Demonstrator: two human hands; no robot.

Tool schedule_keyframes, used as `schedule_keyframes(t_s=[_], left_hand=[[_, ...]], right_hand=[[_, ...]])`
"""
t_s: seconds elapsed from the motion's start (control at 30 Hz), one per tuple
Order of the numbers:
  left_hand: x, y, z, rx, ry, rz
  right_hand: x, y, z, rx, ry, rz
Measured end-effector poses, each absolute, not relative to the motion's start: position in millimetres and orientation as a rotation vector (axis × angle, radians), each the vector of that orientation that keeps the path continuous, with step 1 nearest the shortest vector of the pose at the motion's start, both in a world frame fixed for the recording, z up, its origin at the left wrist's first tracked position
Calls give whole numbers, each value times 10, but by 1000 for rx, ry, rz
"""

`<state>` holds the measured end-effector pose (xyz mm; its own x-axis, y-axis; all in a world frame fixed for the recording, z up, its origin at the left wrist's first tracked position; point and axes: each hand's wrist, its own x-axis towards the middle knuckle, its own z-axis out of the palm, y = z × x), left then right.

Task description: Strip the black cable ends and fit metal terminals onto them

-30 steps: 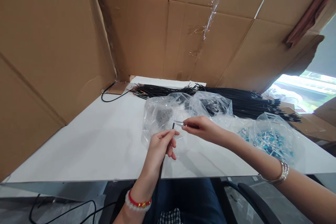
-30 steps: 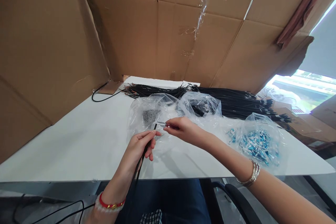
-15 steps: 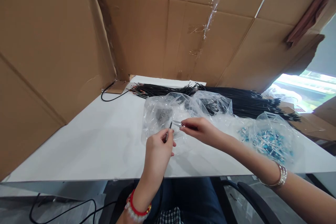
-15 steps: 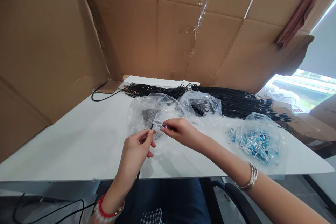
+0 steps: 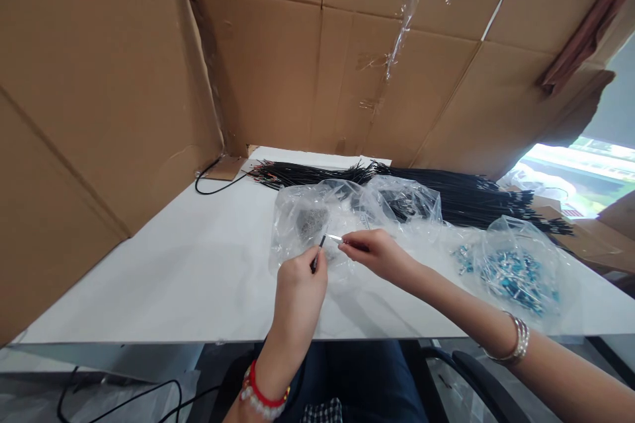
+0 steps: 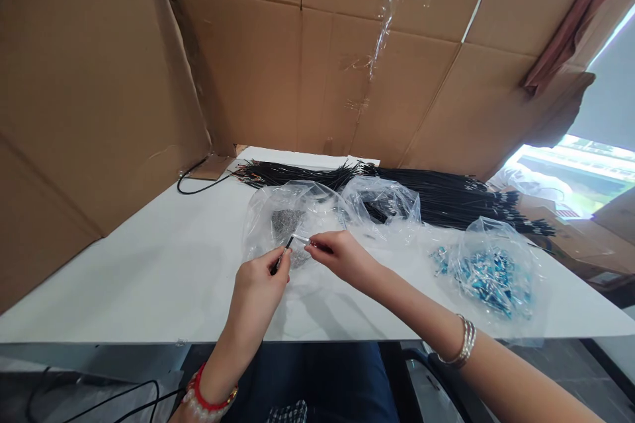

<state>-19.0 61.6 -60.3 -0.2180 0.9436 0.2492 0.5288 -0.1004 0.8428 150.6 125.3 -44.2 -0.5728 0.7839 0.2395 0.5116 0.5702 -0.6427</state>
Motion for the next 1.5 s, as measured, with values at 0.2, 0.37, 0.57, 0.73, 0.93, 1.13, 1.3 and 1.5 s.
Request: schedule_keyframes(t_s=[0.2, 0.37, 0.57, 0.73, 0.93, 1.13, 1.3, 1.5], left_hand=[[-147, 617, -676, 1696, 1888, 1298], [-112, 597, -704, 1724, 1947, 1305], [-113, 608, -730, 1728, 1931, 1335], [-101, 625, -795, 1721, 1916, 1352], [-93, 655, -842, 1750, 1898, 1305], [-97, 680, -865, 1749, 1869, 1305], [-98, 676, -858, 1699, 1849, 1333], [-75, 676, -826, 1648, 1828, 1306]], right_hand=[[1504, 1242, -404, -1154, -2209, 781], [1458, 1164, -293, -1218, -2210, 786], [1425, 1141, -233, -1325, -2280, 822], [1405, 1218, -150, -1482, -2333, 881], [1386, 1422, 124, -1676, -2345, 1180], [1385, 1587, 191, -1721, -2306, 1383], [1359, 1605, 185, -1754, -2324, 1371], [1309, 1516, 131, -1768, -2418, 1209]])
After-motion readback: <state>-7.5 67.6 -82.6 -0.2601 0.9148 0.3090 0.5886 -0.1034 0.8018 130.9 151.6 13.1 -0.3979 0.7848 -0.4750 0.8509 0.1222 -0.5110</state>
